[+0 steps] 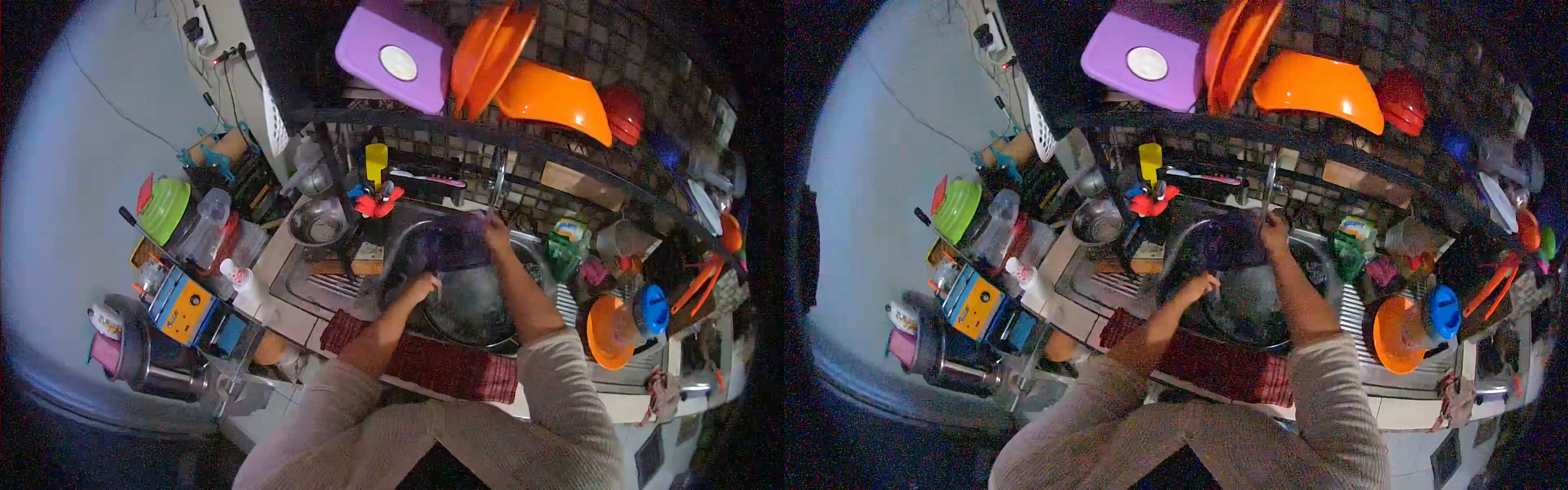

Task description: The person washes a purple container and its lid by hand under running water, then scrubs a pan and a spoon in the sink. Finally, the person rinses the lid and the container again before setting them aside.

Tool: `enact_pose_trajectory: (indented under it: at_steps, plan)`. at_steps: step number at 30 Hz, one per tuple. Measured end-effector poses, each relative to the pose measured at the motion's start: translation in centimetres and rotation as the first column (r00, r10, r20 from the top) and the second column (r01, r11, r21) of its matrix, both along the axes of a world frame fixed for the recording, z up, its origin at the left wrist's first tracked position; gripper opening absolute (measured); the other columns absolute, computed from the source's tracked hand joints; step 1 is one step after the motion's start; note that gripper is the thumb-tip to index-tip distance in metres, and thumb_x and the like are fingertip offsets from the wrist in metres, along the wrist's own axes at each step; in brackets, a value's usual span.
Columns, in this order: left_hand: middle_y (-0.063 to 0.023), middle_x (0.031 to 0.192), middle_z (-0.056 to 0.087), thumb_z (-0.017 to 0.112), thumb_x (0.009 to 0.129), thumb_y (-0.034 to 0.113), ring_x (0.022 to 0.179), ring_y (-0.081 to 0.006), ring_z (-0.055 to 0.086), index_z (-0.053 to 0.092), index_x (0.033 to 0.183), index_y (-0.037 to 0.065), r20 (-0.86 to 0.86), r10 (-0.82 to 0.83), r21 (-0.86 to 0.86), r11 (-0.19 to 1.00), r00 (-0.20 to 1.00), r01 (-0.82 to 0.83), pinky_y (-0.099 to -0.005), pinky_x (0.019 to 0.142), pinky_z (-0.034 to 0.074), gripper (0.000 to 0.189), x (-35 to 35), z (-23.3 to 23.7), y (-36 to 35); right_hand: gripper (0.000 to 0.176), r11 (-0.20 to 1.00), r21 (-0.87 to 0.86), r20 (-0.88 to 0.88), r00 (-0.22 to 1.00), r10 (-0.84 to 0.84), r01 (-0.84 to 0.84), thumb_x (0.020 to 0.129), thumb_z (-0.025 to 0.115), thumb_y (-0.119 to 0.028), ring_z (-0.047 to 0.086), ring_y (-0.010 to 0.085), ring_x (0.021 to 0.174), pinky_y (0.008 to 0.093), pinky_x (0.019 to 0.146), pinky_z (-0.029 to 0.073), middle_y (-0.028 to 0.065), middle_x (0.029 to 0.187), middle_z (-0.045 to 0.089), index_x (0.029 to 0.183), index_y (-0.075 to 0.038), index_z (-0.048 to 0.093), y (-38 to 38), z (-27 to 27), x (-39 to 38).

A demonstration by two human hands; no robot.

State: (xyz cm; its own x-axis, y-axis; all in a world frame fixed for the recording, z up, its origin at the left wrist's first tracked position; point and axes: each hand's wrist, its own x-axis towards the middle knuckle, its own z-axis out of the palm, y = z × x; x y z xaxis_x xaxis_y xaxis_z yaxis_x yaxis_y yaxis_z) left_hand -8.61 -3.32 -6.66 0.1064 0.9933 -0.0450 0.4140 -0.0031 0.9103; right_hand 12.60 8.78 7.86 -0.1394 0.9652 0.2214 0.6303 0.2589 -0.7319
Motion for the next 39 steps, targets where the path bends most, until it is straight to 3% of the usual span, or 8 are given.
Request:
enact_pose_trajectory:
  at_steps: [3,6,10,14,16,20,28,39]
  plan:
    - [-0.0083,0.077,0.062,0.026,0.092,0.042,0.071,-0.0202,0.057,0.065,0.087,0.008,0.115,0.127,-0.011,0.992,0.985,-0.127,-0.0337,0.075,0.045,0.052,-2.3,6.9,-4.2,0.047,0.861,-0.405,-0.840,0.498,-0.217,-0.309,0.083,0.050,-0.044,0.053,0.0304,0.103,0.0444,0.084,0.043,0.0104,0.114,0.055,0.117,-0.011,0.051,-1.1,-5.6,1.2]
    - [-0.0063,0.073,0.060,0.037,0.089,0.048,0.066,-0.0169,0.055,0.063,0.096,0.009,0.125,0.231,-0.094,0.971,0.965,-0.220,-0.0300,0.065,0.046,0.048,-3.1,7.2,-5.2,0.045,0.550,-0.369,-0.872,0.075,-0.484,-0.749,0.087,0.045,-0.041,0.051,0.0286,0.105,0.0431,0.089,0.042,0.0094,0.115,0.054,0.119,-0.009,0.048,-5.1,-7.8,2.1]
    - [0.0004,0.069,0.049,0.056,0.081,0.049,0.057,-0.0122,0.051,0.060,0.100,0.011,0.648,0.355,-0.288,0.933,0.674,-0.215,-0.0247,0.051,0.043,0.043,-1.1,7.4,-6.8,0.044,0.590,-0.520,-0.822,0.175,-0.541,-0.618,0.089,0.043,-0.035,0.049,0.0293,0.109,0.0431,0.092,0.039,0.0116,0.120,0.050,0.124,-0.009,0.044,-9.5,-3.3,0.0]
    - [0.0027,0.057,0.036,0.054,0.082,0.048,0.038,-0.0094,0.032,0.053,0.078,0.011,0.735,0.554,-0.529,0.829,0.392,-0.181,-0.0249,0.032,0.026,0.038,-0.2,6.3,-6.7,0.045,0.973,-0.093,-0.875,0.483,0.022,-0.213,0.088,0.048,-0.024,0.045,0.0327,0.111,0.0395,0.092,0.037,0.0161,0.126,0.042,0.129,-0.010,0.039,-8.0,0.3,-1.7]
    - [0.0036,0.052,0.032,0.050,0.084,0.048,0.037,-0.0095,0.029,0.047,0.070,0.015,0.732,0.586,-0.582,0.803,0.347,-0.127,-0.0238,0.032,0.023,0.037,0.0,6.7,-6.9,0.039,0.893,0.417,0.012,0.983,0.181,-0.170,0.087,0.050,-0.022,0.045,0.0360,0.109,0.0386,0.091,0.036,0.0207,0.122,0.042,0.125,-0.013,0.045,-8.9,5.5,-1.6]
    - [0.0042,0.051,0.030,0.046,0.087,0.046,0.036,-0.0097,0.027,0.042,0.066,0.018,0.756,0.571,-0.592,0.805,0.321,-0.036,-0.0229,0.032,0.020,0.036,-1.0,5.6,-6.0,0.037,0.873,0.409,0.348,0.930,0.120,-0.266,0.083,0.054,-0.013,0.048,0.0391,0.103,0.0406,0.086,0.040,0.0235,0.111,0.050,0.120,-0.016,0.050,-10.1,8.5,-2.6]
    - [0.0027,0.055,0.038,0.047,0.086,0.032,0.041,-0.0107,0.033,0.048,0.071,0.013,0.739,0.596,-0.665,0.719,0.314,0.202,-0.0211,0.033,0.026,0.025,-0.5,5.9,-2.6,0.034,0.962,0.191,-0.589,0.806,-0.048,0.197,0.087,0.048,-0.012,0.046,0.0217,0.114,0.0296,0.095,0.034,0.0138,0.125,0.048,0.120,-0.005,0.049,-9.4,4.1,-0.2]
    - [-0.0058,0.079,0.060,0.053,0.082,0.037,0.065,-0.0162,0.057,0.058,0.090,0.013,0.698,-0.190,-0.120,0.919,0.691,0.374,-0.0319,0.046,0.047,0.026,11.5,-2.3,11.1,0.032,0.881,0.450,-0.291,0.957,-0.010,0.146,0.083,0.052,-0.010,0.045,0.0336,0.115,0.0365,0.095,0.034,0.0206,0.123,0.047,0.115,-0.007,0.054,-20.7,11.7,0.4]
